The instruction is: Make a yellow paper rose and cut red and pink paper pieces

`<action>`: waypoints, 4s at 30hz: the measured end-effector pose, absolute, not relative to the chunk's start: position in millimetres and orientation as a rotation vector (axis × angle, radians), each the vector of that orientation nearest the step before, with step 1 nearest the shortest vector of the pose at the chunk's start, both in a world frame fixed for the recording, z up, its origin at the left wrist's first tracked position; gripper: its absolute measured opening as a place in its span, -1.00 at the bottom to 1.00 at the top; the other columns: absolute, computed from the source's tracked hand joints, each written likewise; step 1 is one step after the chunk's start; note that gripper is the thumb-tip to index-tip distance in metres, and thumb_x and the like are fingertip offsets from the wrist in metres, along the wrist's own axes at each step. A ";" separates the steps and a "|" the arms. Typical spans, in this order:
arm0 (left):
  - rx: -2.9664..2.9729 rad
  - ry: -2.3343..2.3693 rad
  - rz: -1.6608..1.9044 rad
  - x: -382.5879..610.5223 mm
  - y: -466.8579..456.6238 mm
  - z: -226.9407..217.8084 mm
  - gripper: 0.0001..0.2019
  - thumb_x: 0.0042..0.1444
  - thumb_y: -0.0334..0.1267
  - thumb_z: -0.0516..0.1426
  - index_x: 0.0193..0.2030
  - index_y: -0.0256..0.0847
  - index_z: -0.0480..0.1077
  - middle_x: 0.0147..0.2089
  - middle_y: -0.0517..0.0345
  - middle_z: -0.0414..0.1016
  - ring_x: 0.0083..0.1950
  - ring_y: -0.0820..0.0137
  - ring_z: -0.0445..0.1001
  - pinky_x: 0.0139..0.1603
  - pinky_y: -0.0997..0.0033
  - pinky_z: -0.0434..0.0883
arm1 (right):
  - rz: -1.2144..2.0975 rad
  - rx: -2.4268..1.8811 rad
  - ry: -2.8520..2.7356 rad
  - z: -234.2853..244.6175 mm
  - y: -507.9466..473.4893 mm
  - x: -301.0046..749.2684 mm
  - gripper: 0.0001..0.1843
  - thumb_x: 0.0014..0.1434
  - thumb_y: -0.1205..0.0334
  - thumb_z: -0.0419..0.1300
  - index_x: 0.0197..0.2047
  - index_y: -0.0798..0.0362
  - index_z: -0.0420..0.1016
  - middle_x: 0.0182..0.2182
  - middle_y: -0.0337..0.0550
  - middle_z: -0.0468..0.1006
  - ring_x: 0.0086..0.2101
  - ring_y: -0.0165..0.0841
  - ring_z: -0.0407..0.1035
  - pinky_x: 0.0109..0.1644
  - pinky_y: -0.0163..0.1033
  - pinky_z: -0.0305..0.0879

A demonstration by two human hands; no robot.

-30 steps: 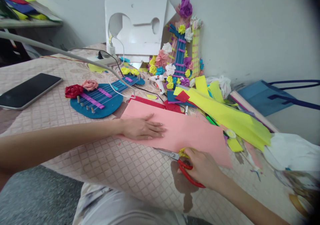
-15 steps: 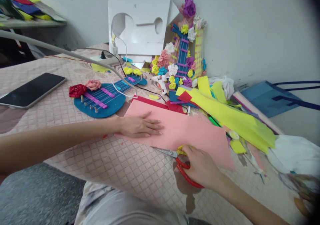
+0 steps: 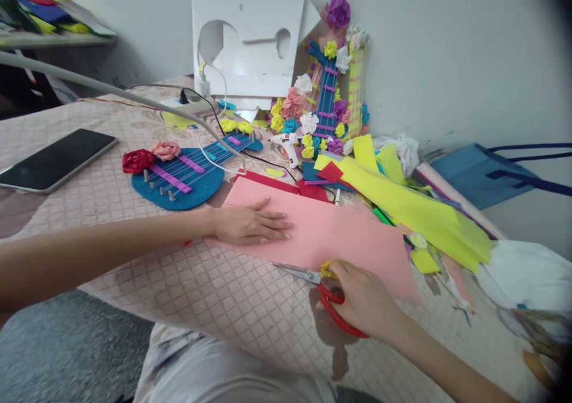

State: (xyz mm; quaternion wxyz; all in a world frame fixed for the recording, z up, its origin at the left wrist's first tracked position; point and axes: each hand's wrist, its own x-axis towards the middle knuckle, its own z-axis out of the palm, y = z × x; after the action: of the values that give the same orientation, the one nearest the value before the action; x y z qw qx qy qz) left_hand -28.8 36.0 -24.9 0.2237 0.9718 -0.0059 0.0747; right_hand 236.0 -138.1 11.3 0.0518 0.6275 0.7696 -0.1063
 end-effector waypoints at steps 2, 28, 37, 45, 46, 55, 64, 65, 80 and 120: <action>2.667 -0.001 0.207 -29.5 35.7 -23.6 -0.51 0.29 -0.21 -0.08 0.34 0.12 -0.07 0.37 0.25 0.00 0.41 0.33 -0.14 0.34 0.06 -0.53 | -0.326 1.910 2.337 11.6 -137.7 235.8 -0.50 -0.08 -0.10 0.31 -0.18 0.05 0.36 -0.29 -0.09 0.55 -0.26 -0.17 0.45 -0.24 -0.18 0.29; 2.693 0.054 0.171 -41.0 38.9 -19.5 -0.55 0.30 -0.18 -0.13 0.33 0.07 -0.01 0.39 0.24 -0.05 0.42 0.31 -0.17 0.36 0.05 -0.43 | -0.304 1.884 2.356 9.6 -134.6 227.6 -0.60 0.00 -0.03 0.25 -0.19 0.04 0.35 -0.28 -0.08 0.54 -0.26 -0.17 0.45 -0.24 -0.21 0.26; 2.732 0.051 0.123 -43.0 40.2 -26.3 -0.54 0.30 -0.20 -0.15 0.34 0.03 -0.02 0.40 0.19 -0.09 0.42 0.32 -0.20 0.37 0.06 -0.35 | -0.271 1.838 2.369 6.2 -130.2 219.2 -0.71 0.05 0.11 0.21 -0.18 0.06 0.36 -0.30 -0.07 0.55 -0.25 -0.18 0.45 -0.25 -0.22 0.24; 2.723 0.052 0.132 -43.6 39.1 -22.6 -0.53 0.30 -0.21 -0.14 0.34 0.03 -0.04 0.40 0.21 -0.09 0.42 0.33 -0.19 0.37 0.07 -0.33 | -0.298 1.861 2.349 7.1 -132.7 221.5 -0.62 0.00 0.02 0.26 -0.17 0.05 0.36 -0.28 -0.09 0.54 -0.24 -0.16 0.45 -0.24 -0.21 0.25; 2.729 0.050 0.140 -44.3 39.1 -21.9 -0.53 0.30 -0.21 -0.14 0.34 0.02 -0.04 0.40 0.19 -0.08 0.42 0.33 -0.18 0.37 0.07 -0.33 | -0.302 1.874 2.346 7.5 -132.6 221.0 -0.63 -0.01 0.05 0.26 -0.17 0.05 0.36 -0.27 -0.08 0.54 -0.24 -0.17 0.45 -0.23 -0.21 0.25; 2.737 0.078 0.179 -53.9 40.7 -23.2 -0.54 0.31 -0.20 -0.15 0.34 0.03 -0.03 0.38 0.20 -0.03 0.41 0.35 -0.13 0.38 0.12 -0.30 | -0.307 1.874 2.347 11.0 -126.3 207.9 -0.69 0.03 0.09 0.22 -0.18 0.05 0.36 -0.29 -0.07 0.55 -0.23 -0.18 0.45 -0.23 -0.22 0.25; 2.788 0.062 0.190 -53.3 41.1 -26.2 -0.54 0.32 -0.21 -0.16 0.35 0.03 -0.05 0.38 0.20 -0.03 0.41 0.36 -0.14 0.38 0.12 -0.33 | -0.266 1.803 2.328 9.8 -125.1 205.2 -0.63 0.04 0.00 0.23 -0.16 0.06 0.39 -0.31 -0.08 0.57 -0.29 -0.15 0.47 -0.31 -0.22 0.23; 2.794 0.057 0.178 -53.2 41.0 -25.9 -0.54 0.32 -0.21 -0.16 0.35 0.02 -0.06 0.39 0.20 -0.04 0.41 0.36 -0.15 0.38 0.11 -0.35 | -0.267 1.803 2.335 9.8 -125.6 205.8 -0.66 0.05 0.02 0.22 -0.16 0.05 0.39 -0.30 -0.08 0.57 -0.28 -0.16 0.47 -0.30 -0.22 0.23; 2.789 0.136 0.154 -72.4 39.8 -23.3 -0.54 0.32 -0.20 -0.14 0.34 0.03 -0.04 0.40 0.16 -0.10 0.42 0.30 -0.17 0.33 0.01 -0.54 | -0.310 1.857 2.349 13.3 -119.4 194.6 -0.61 0.02 -0.01 0.24 -0.17 0.06 0.36 -0.28 -0.07 0.56 -0.22 -0.15 0.44 -0.24 -0.21 0.23; 2.734 0.153 0.229 -83.4 42.0 -24.2 -0.55 0.31 -0.21 -0.12 0.33 0.01 0.01 0.39 0.12 -0.04 0.41 0.30 -0.11 0.36 0.04 -0.43 | -0.160 1.783 2.413 8.1 -118.5 182.5 -0.62 0.03 -0.06 0.23 -0.26 0.05 0.31 -0.35 -0.11 0.55 -0.32 -0.17 0.46 -0.39 -0.24 0.09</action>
State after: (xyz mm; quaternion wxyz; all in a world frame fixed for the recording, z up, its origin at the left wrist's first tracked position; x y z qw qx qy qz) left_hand -83.4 42.0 -24.2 0.1957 0.9757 0.0545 0.0817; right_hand 182.5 -118.5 8.1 0.0685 0.5921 0.8012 -0.0530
